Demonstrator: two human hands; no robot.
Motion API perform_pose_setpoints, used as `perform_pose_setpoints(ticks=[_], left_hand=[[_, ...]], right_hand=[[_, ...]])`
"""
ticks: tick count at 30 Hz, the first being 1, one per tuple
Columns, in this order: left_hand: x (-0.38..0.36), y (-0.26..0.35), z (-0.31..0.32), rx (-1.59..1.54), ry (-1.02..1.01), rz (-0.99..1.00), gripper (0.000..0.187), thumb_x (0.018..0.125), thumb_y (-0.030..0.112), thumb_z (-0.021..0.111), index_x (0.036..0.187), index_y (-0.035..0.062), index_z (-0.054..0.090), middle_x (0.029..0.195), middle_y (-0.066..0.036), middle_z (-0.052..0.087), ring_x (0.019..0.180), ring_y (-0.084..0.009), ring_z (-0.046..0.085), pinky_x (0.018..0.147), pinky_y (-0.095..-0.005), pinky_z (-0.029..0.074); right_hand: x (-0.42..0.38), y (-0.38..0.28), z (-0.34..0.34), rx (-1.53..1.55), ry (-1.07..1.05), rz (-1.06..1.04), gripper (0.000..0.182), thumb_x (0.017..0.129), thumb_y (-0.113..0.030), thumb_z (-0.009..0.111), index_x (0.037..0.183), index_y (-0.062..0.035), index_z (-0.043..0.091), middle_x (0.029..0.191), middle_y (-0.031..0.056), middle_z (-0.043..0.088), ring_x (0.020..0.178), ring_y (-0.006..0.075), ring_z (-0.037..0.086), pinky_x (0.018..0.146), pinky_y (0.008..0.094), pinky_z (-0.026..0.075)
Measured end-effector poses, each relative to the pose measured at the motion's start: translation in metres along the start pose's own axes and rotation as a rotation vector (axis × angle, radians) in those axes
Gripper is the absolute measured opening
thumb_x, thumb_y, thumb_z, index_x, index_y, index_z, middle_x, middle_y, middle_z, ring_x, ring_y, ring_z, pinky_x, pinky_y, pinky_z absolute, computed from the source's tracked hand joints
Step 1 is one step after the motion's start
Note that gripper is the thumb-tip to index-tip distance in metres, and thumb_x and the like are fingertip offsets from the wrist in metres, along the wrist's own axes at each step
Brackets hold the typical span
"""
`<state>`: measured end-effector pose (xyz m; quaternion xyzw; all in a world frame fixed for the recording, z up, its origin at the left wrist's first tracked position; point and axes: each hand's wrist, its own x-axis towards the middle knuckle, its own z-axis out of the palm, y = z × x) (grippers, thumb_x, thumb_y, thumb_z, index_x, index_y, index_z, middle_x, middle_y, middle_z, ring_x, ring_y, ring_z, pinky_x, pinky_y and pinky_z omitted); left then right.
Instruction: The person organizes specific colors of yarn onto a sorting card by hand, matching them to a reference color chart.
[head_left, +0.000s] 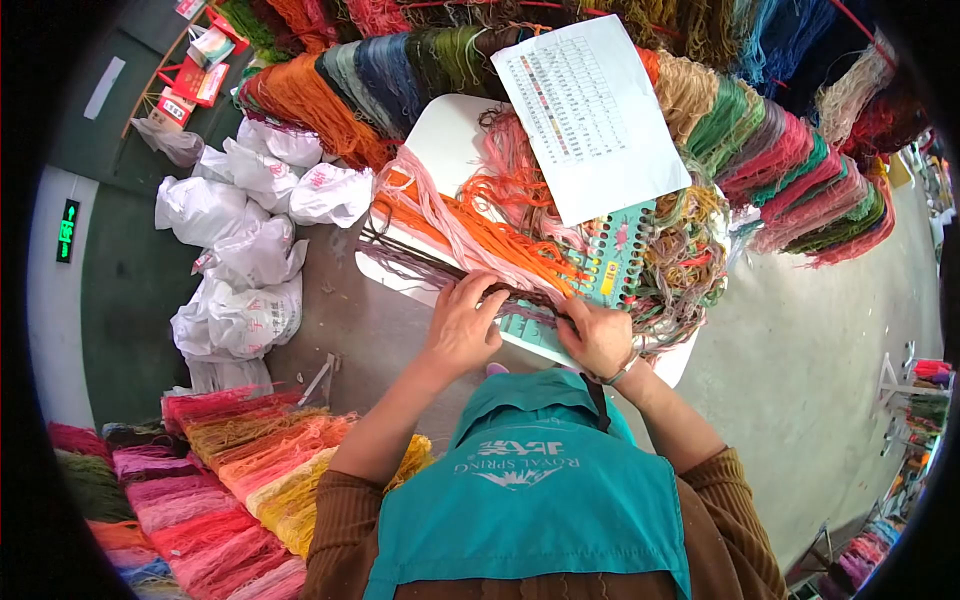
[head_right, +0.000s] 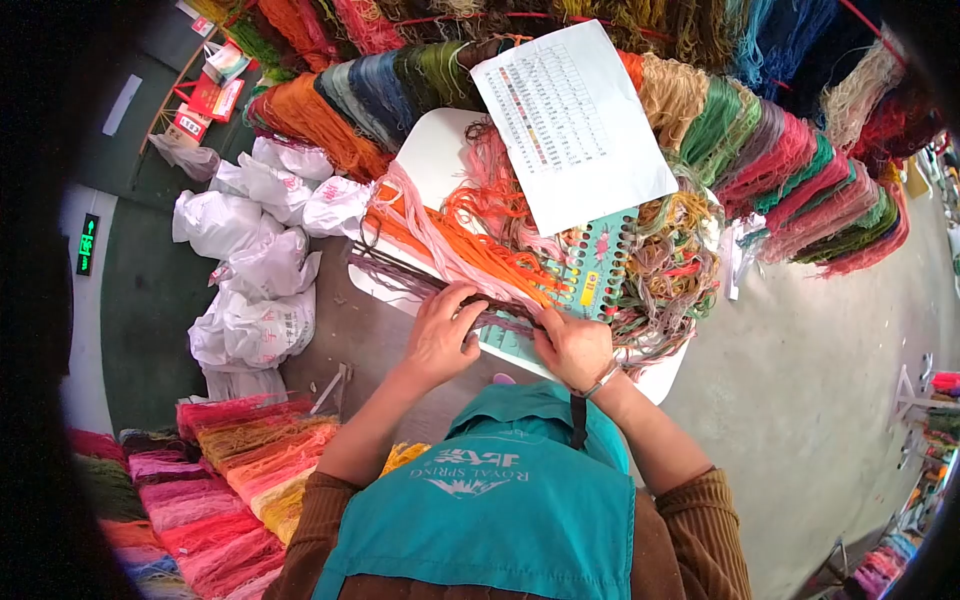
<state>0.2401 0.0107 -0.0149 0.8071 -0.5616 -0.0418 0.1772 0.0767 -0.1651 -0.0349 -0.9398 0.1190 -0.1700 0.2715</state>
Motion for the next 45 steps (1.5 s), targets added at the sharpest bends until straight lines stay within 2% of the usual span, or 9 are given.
perform_pose_setpoints(ticks=[6, 15, 22, 25, 31, 36, 38, 39, 45], left_hand=[[0.0, 0.0, 0.001, -0.003, 0.03, 0.004, 0.046, 0.066, 0.007, 0.065, 0.112, 0.006, 0.06, 0.124, -0.012, 0.051, 0.122, -0.0299, 0.046, 0.101, -0.0459, 0.038], [-0.002, -0.003, 0.008, -0.021, 0.046, -0.009, 0.046, 0.067, 0.004, 0.064, 0.113, 0.0088, 0.06, 0.124, -0.009, 0.05, 0.124, -0.028, 0.045, 0.1, -0.0541, 0.035], [0.004, -0.01, 0.005, 0.031, 0.104, -0.029, 0.042, 0.077, -0.001, 0.055, 0.118, 0.0074, 0.059, 0.118, -0.011, 0.057, 0.112, -0.0273, 0.055, 0.094, -0.0427, 0.043], [0.006, -0.038, 0.006, 0.099, 0.135, 0.005, 0.041, 0.081, -0.002, 0.052, 0.12, 0.0071, 0.057, 0.118, -0.012, 0.057, 0.108, -0.0303, 0.057, 0.092, -0.0419, 0.046], [0.019, -0.111, -0.027, 0.265, 0.058, -0.055, 0.055, 0.071, -0.007, 0.061, 0.124, 0.0092, 0.054, 0.125, -0.012, 0.054, 0.112, -0.0312, 0.056, 0.093, -0.0419, 0.047], [0.054, -0.184, -0.069, 0.456, 0.044, -0.086, 0.047, 0.071, 0.001, 0.068, 0.116, 0.0074, 0.056, 0.124, -0.011, 0.054, 0.109, -0.032, 0.057, 0.084, -0.0439, 0.05], [0.081, -0.178, -0.108, 0.515, -0.021, -0.188, 0.038, 0.072, 0.008, 0.071, 0.107, 0.0052, 0.058, 0.111, -0.013, 0.057, 0.102, -0.0325, 0.059, 0.081, -0.0432, 0.051], [0.091, -0.208, -0.111, 0.594, 0.128, -0.078, 0.034, 0.074, 0.012, 0.072, 0.104, 0.005, 0.057, 0.105, -0.013, 0.057, 0.098, -0.0332, 0.059, 0.08, -0.0422, 0.051], [0.133, -0.176, -0.154, 0.397, 0.36, -0.174, 0.042, 0.076, 0.017, 0.072, 0.114, 0.0039, 0.06, 0.111, -0.017, 0.059, 0.105, -0.034, 0.057, 0.086, -0.0416, 0.048]], right_hand=[[-0.001, 0.002, 0.003, -0.013, 0.004, -0.005, 0.014, 0.08, -0.019, 0.063, 0.087, -0.0105, 0.055, 0.068, 0.0068, 0.061, 0.054, 0.0274, 0.06, 0.047, 0.0407, 0.046], [-0.001, 0.001, 0.004, -0.007, 0.018, -0.008, 0.013, 0.08, -0.018, 0.063, 0.087, -0.0103, 0.054, 0.066, 0.0067, 0.06, 0.053, 0.0275, 0.06, 0.047, 0.0408, 0.046], [-0.001, 0.001, 0.003, 0.003, 0.021, -0.012, 0.013, 0.08, -0.018, 0.063, 0.087, -0.0102, 0.054, 0.066, 0.0071, 0.06, 0.054, 0.0279, 0.06, 0.047, 0.0413, 0.046], [-0.002, 0.002, 0.005, -0.003, 0.022, -0.017, 0.013, 0.08, -0.017, 0.062, 0.087, -0.0102, 0.054, 0.067, 0.007, 0.059, 0.054, 0.0278, 0.06, 0.047, 0.0412, 0.046], [-0.003, 0.002, 0.004, -0.004, 0.032, -0.025, 0.013, 0.081, -0.017, 0.062, 0.088, -0.0097, 0.054, 0.067, 0.007, 0.06, 0.054, 0.0276, 0.06, 0.047, 0.0407, 0.046], [-0.003, 0.0, 0.004, -0.013, 0.034, -0.021, 0.012, 0.081, -0.016, 0.062, 0.088, -0.0094, 0.054, 0.068, 0.0073, 0.06, 0.055, 0.0277, 0.06, 0.047, 0.0406, 0.046], [-0.003, 0.0, 0.003, -0.016, 0.036, -0.02, 0.012, 0.081, -0.016, 0.062, 0.089, -0.0094, 0.054, 0.068, 0.0074, 0.061, 0.055, 0.0277, 0.061, 0.047, 0.0405, 0.046], [-0.003, 0.0, 0.003, -0.014, 0.04, -0.022, 0.012, 0.081, -0.016, 0.062, 0.089, -0.0094, 0.054, 0.069, 0.0074, 0.061, 0.055, 0.0276, 0.061, 0.047, 0.0403, 0.046], [-0.003, -0.002, 0.002, -0.034, 0.041, -0.011, 0.013, 0.081, -0.016, 0.063, 0.089, -0.0096, 0.054, 0.069, 0.0072, 0.06, 0.056, 0.0272, 0.061, 0.048, 0.0399, 0.046]])
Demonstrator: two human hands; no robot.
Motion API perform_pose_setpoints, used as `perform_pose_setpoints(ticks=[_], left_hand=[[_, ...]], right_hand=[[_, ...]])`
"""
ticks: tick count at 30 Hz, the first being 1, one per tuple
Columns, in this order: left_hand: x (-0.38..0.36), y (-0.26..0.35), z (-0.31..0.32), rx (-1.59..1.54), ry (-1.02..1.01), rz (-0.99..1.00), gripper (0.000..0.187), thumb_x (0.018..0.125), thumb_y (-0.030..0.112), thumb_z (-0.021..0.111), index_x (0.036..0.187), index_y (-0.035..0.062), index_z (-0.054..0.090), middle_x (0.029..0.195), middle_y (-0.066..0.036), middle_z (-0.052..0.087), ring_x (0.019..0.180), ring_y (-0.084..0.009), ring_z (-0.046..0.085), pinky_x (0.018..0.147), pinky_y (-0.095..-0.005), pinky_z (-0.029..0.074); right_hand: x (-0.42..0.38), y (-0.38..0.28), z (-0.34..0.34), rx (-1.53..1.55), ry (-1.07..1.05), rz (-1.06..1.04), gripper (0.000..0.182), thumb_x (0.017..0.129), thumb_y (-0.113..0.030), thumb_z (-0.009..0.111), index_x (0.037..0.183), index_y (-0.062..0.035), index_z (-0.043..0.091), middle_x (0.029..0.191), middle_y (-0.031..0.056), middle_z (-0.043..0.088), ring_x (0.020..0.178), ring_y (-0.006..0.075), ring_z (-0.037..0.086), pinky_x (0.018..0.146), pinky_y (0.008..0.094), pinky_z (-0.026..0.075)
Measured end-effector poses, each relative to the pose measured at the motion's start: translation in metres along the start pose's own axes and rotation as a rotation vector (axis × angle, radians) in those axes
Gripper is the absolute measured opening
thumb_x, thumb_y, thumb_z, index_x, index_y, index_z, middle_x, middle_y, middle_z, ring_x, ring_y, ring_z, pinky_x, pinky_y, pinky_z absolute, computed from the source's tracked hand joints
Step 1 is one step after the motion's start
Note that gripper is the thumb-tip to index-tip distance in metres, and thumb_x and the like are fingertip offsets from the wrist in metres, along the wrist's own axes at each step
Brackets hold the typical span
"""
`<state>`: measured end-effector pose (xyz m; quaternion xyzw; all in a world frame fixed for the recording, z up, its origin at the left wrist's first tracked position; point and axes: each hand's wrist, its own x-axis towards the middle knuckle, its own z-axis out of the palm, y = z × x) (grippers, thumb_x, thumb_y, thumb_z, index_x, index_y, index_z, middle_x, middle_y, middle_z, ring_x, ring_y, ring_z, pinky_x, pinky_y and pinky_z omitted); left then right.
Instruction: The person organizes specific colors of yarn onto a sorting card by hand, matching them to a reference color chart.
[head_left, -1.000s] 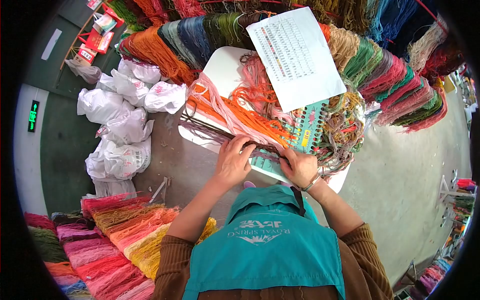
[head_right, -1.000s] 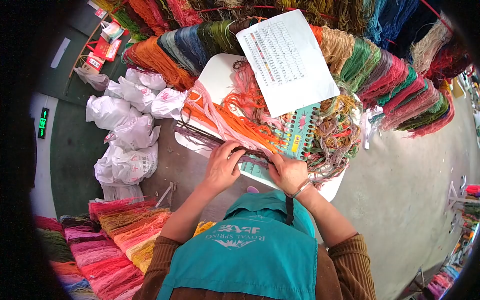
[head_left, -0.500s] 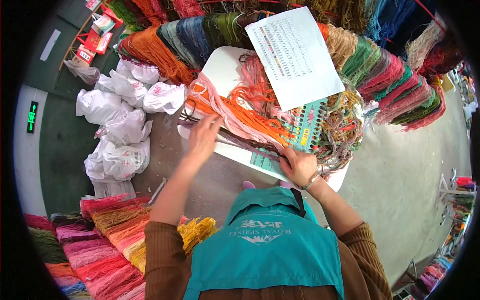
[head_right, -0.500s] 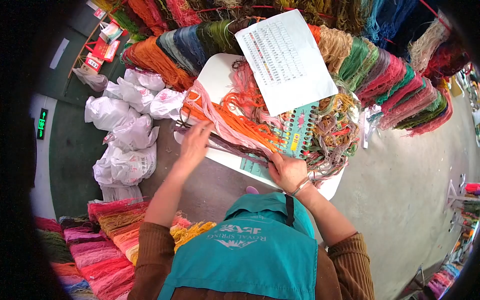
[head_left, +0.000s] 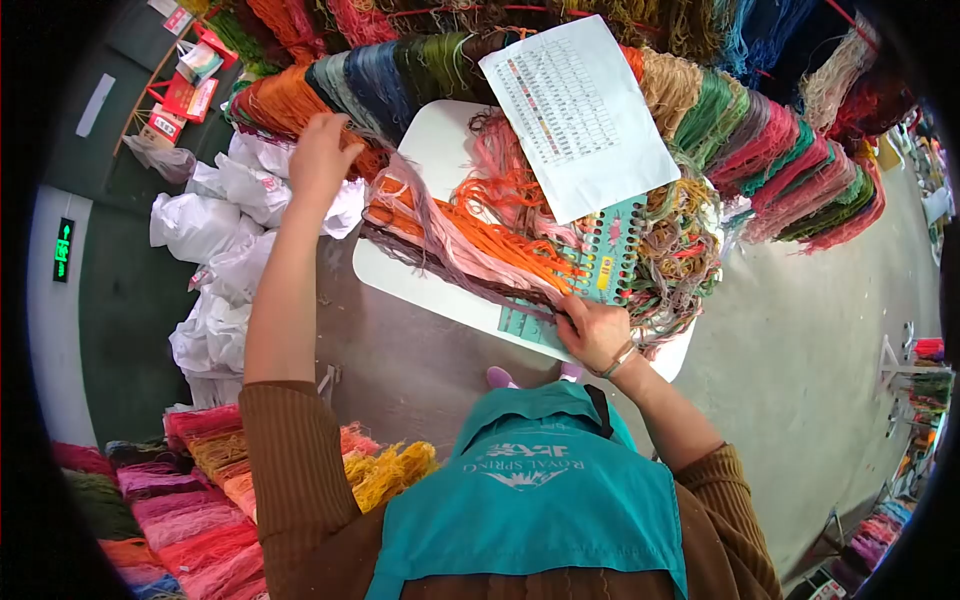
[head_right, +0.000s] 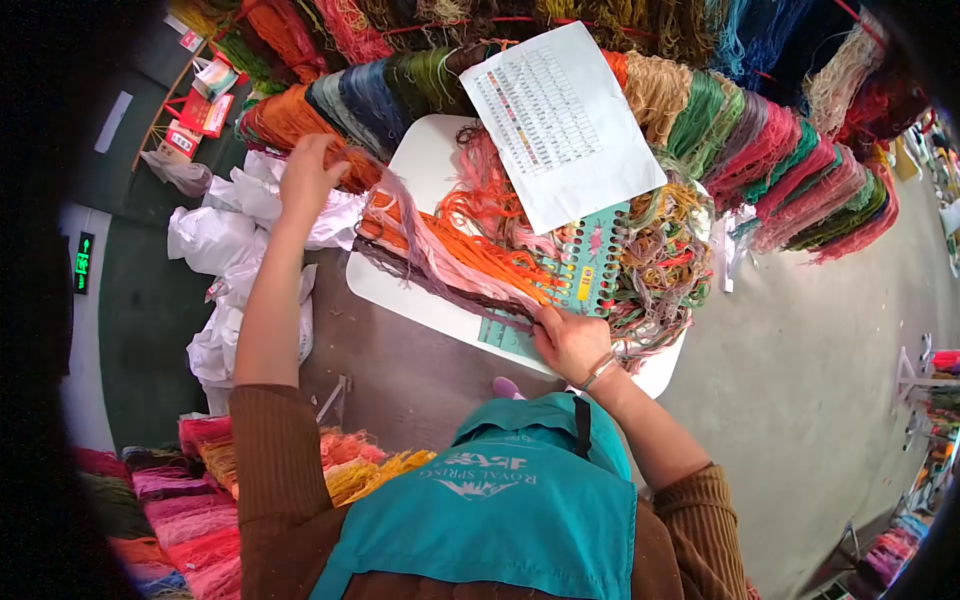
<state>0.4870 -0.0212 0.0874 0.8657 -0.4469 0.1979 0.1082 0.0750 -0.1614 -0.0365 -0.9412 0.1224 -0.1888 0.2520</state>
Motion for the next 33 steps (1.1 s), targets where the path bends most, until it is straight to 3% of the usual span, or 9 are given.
perform_pose_setpoints(ticks=[5, 7, 14, 21, 27, 30, 33], left_hand=[[-0.061, 0.032, 0.033, -0.263, -0.264, 0.005, 0.031, 0.08, 0.015, 0.068, 0.108, 0.0035, 0.063, 0.111, -0.017, 0.061, 0.107, -0.0351, 0.056, 0.092, -0.0412, 0.045], [-0.094, 0.056, 0.04, -0.387, -0.341, -0.081, 0.029, 0.08, 0.014, 0.067, 0.107, 0.003, 0.063, 0.111, -0.017, 0.06, 0.107, -0.035, 0.056, 0.092, -0.0416, 0.045], [-0.174, 0.145, 0.028, -0.555, -0.17, 0.064, 0.032, 0.08, 0.015, 0.068, 0.111, 0.0071, 0.063, 0.117, -0.012, 0.056, 0.113, -0.0309, 0.052, 0.096, -0.0429, 0.041], [-0.191, 0.16, 0.032, -0.442, -0.261, 0.075, 0.041, 0.08, 0.011, 0.067, 0.12, 0.007, 0.059, 0.126, -0.012, 0.05, 0.121, -0.0313, 0.045, 0.101, -0.0439, 0.036], [-0.207, 0.169, 0.033, -0.422, -0.183, -0.057, 0.039, 0.082, 0.012, 0.062, 0.12, 0.004, 0.058, 0.134, -0.014, 0.047, 0.128, -0.0353, 0.04, 0.105, -0.0462, 0.032], [-0.228, 0.17, 0.036, -0.472, -0.046, -0.122, 0.036, 0.083, 0.012, 0.06, 0.117, 0.002, 0.06, 0.133, -0.015, 0.048, 0.128, -0.037, 0.041, 0.106, -0.0466, 0.032], [-0.25, 0.166, 0.025, -0.474, -0.052, -0.2, 0.033, 0.083, 0.011, 0.06, 0.114, 0.0013, 0.061, 0.13, -0.015, 0.05, 0.127, -0.0367, 0.042, 0.105, -0.0467, 0.032]], right_hand=[[0.0, 0.001, 0.002, 0.013, 0.013, -0.007, 0.012, 0.081, -0.016, 0.063, 0.087, -0.0097, 0.054, 0.068, 0.007, 0.06, 0.055, 0.027, 0.06, 0.047, 0.0402, 0.046], [0.001, 0.0, 0.001, 0.015, 0.011, -0.004, 0.012, 0.081, -0.016, 0.063, 0.086, -0.0097, 0.054, 0.067, 0.007, 0.059, 0.054, 0.0271, 0.06, 0.047, 0.0403, 0.046], [0.003, -0.001, 0.0, 0.023, 0.004, -0.004, 0.012, 0.08, -0.016, 0.062, 0.086, -0.0092, 0.054, 0.067, 0.0073, 0.059, 0.054, 0.0274, 0.06, 0.047, 0.0408, 0.046], [0.003, -0.002, 0.002, 0.032, 0.015, 0.002, 0.012, 0.08, -0.016, 0.062, 0.086, -0.0086, 0.054, 0.067, 0.0078, 0.059, 0.054, 0.0279, 0.06, 0.048, 0.0411, 0.046], [0.005, -0.003, 0.003, 0.037, 0.0, 0.024, 0.013, 0.081, -0.017, 0.062, 0.086, -0.0088, 0.054, 0.067, 0.0082, 0.06, 0.055, 0.0283, 0.06, 0.048, 0.0417, 0.046], [0.007, -0.003, 0.004, 0.051, -0.002, 0.035, 0.014, 0.08, -0.018, 0.062, 0.086, -0.0091, 0.054, 0.068, 0.0084, 0.06, 0.055, 0.029, 0.06, 0.048, 0.0421, 0.046], [0.006, -0.002, 0.005, 0.045, -0.02, 0.056, 0.014, 0.08, -0.019, 0.063, 0.086, -0.0095, 0.054, 0.068, 0.0087, 0.06, 0.056, 0.0297, 0.061, 0.049, 0.0427, 0.046]])
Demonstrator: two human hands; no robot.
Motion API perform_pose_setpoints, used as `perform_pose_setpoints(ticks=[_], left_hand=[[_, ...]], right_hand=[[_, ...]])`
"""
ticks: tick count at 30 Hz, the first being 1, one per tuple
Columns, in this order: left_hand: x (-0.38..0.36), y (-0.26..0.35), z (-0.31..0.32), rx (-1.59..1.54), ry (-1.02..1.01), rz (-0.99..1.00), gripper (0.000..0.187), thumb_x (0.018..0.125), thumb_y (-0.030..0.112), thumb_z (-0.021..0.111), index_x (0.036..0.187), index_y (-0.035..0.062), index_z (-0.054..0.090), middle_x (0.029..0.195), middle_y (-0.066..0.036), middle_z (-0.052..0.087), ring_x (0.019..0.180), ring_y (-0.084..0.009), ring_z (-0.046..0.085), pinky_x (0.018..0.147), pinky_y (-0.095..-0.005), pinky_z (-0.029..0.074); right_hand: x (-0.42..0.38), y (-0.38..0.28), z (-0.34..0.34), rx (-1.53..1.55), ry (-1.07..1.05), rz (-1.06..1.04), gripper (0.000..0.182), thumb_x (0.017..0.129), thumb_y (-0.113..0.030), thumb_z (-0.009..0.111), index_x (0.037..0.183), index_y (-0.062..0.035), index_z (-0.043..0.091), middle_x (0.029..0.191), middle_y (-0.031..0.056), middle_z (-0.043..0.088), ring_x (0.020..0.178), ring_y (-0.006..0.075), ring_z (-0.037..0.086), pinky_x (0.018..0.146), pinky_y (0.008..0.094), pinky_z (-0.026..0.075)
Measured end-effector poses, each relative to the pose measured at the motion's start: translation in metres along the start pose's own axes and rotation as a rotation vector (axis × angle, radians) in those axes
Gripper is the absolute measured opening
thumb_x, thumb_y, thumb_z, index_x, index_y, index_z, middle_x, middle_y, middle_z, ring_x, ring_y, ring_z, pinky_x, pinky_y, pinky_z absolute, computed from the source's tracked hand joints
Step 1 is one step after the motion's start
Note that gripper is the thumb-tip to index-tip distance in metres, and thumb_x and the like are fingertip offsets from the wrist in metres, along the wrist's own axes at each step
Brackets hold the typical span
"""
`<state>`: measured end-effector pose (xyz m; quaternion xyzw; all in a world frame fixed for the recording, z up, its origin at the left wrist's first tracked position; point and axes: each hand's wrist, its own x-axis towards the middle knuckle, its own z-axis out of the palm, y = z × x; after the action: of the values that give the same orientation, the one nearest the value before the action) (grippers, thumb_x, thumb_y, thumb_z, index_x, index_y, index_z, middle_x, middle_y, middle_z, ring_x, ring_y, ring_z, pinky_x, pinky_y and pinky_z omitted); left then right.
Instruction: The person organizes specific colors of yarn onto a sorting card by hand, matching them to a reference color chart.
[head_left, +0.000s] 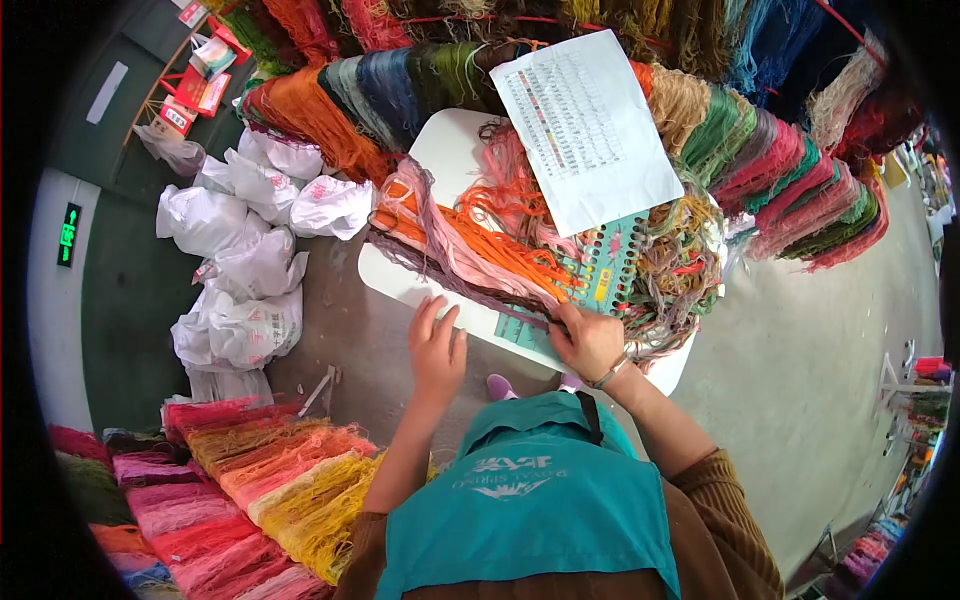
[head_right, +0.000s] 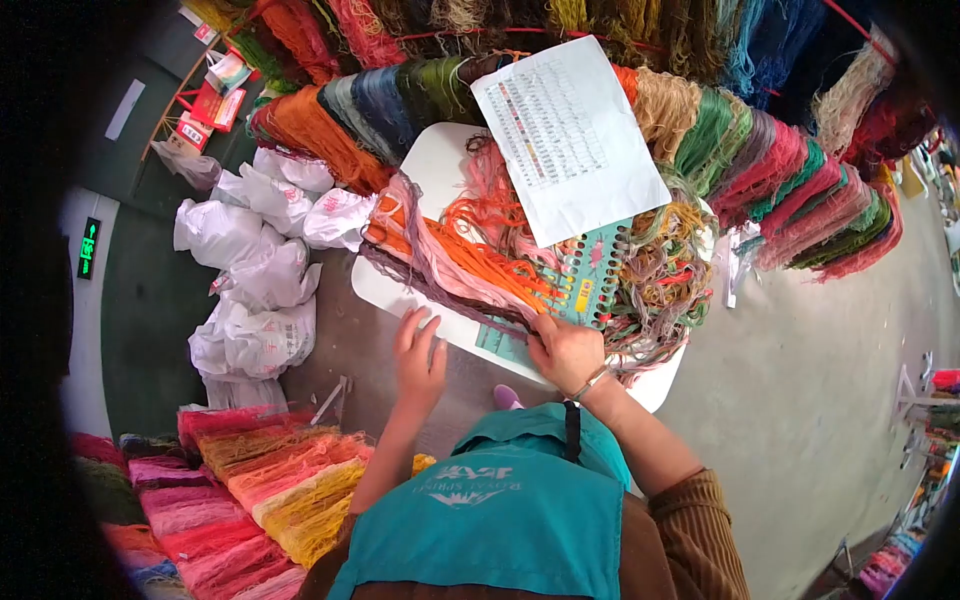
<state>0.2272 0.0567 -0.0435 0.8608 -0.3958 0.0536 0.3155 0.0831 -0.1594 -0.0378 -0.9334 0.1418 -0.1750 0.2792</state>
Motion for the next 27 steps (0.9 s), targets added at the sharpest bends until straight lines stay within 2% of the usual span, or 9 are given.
perform_pose_setpoints(ticks=[8, 9, 14, 17, 18, 19, 20, 24, 27], left_hand=[[-0.059, -0.017, -0.028, -0.016, -0.023, -0.237, 0.026, 0.081, 0.005, 0.061, 0.106, 0.0031, 0.064, 0.115, -0.014, 0.059, 0.117, -0.035, 0.051, 0.099, -0.0439, 0.041], [-0.063, -0.019, -0.032, -0.004, -0.01, -0.245, 0.025, 0.08, 0.006, 0.061, 0.105, 0.0034, 0.064, 0.114, -0.014, 0.059, 0.115, -0.0346, 0.053, 0.098, -0.0434, 0.042], [-0.078, -0.033, -0.079, 0.08, -0.003, -0.266, 0.023, 0.079, 0.01, 0.063, 0.101, 0.0059, 0.066, 0.107, -0.013, 0.063, 0.106, -0.0325, 0.058, 0.091, -0.0421, 0.047], [-0.075, -0.053, -0.122, 0.155, 0.063, -0.246, 0.02, 0.078, 0.016, 0.065, 0.095, 0.0064, 0.064, 0.1, -0.01, 0.063, 0.093, -0.0317, 0.06, 0.086, -0.0434, 0.048], [-0.077, -0.061, -0.137, 0.202, 0.054, -0.259, 0.02, 0.079, 0.019, 0.064, 0.094, 0.0073, 0.064, 0.097, -0.01, 0.063, 0.093, -0.0302, 0.06, 0.087, -0.0426, 0.047], [-0.08, -0.07, -0.15, 0.268, 0.055, -0.273, 0.021, 0.08, 0.022, 0.063, 0.095, 0.0076, 0.063, 0.096, -0.01, 0.063, 0.093, -0.03, 0.06, 0.088, -0.0434, 0.046], [-0.085, -0.08, -0.164, 0.329, 0.048, -0.276, 0.023, 0.081, 0.024, 0.063, 0.096, 0.0079, 0.063, 0.095, -0.01, 0.063, 0.093, -0.0298, 0.06, 0.089, -0.0441, 0.045], [-0.1, -0.081, -0.236, 0.49, -0.255, -0.555, 0.028, 0.085, 0.03, 0.06, 0.103, 0.0085, 0.059, 0.102, -0.011, 0.063, 0.102, -0.0292, 0.059, 0.092, -0.0457, 0.042], [-0.12, -0.075, -0.292, 0.485, -0.341, -0.695, 0.033, 0.086, 0.034, 0.06, 0.108, 0.0091, 0.058, 0.104, -0.012, 0.063, 0.106, -0.0294, 0.058, 0.092, -0.0454, 0.042]], right_hand=[[0.011, 0.001, -0.004, 0.014, -0.08, -0.002, 0.014, 0.081, -0.021, 0.063, 0.083, -0.0096, 0.054, 0.068, 0.0085, 0.062, 0.056, 0.03, 0.061, 0.049, 0.0429, 0.047], [0.01, 0.006, -0.004, 0.019, -0.128, 0.001, 0.021, 0.081, -0.024, 0.063, 0.097, -0.0113, 0.059, 0.07, 0.0096, 0.064, 0.058, 0.0305, 0.062, 0.051, 0.0434, 0.049], [0.029, -0.017, -0.026, -0.187, -0.356, -0.01, 0.053, 0.081, -0.031, 0.064, 0.131, -0.0194, 0.052, 0.074, 0.0142, 0.065, 0.064, 0.0343, 0.064, 0.055, 0.0449, 0.052], [0.042, -0.042, -0.016, -0.123, -0.299, -0.018, 0.028, 0.083, -0.024, 0.065, 0.107, -0.0104, 0.065, 0.075, 0.0143, 0.066, 0.062, 0.031, 0.064, 0.055, 0.0433, 0.049], [0.046, -0.048, -0.004, 0.036, -0.233, -0.087, 0.021, 0.084, -0.017, 0.065, 0.103, -0.0093, 0.065, 0.07, 0.0127, 0.064, 0.058, 0.0292, 0.062, 0.054, 0.0408, 0.048], [0.053, -0.064, 0.006, 0.016, -0.238, -0.121, 0.017, 0.084, -0.012, 0.065, 0.1, -0.008, 0.064, 0.064, 0.0115, 0.06, 0.053, 0.0264, 0.057, 0.052, 0.0385, 0.044], [0.057, -0.079, 0.024, 0.179, -0.194, -0.179, 0.014, 0.084, -0.014, 0.065, 0.096, -0.0073, 0.064, 0.057, 0.01, 0.054, 0.048, 0.0218, 0.052, 0.049, 0.0357, 0.041], [0.073, -0.164, 0.08, 0.317, -0.489, -0.299, 0.011, 0.083, -0.01, 0.066, 0.093, -0.0061, 0.064, 0.055, 0.0073, 0.051, 0.047, 0.0146, 0.047, 0.047, 0.0308, 0.038], [0.07, -0.233, 0.122, 0.483, -0.638, -0.493, 0.011, 0.083, -0.009, 0.065, 0.093, -0.0052, 0.063, 0.055, 0.0083, 0.054, 0.047, 0.0179, 0.049, 0.048, 0.0314, 0.04]])
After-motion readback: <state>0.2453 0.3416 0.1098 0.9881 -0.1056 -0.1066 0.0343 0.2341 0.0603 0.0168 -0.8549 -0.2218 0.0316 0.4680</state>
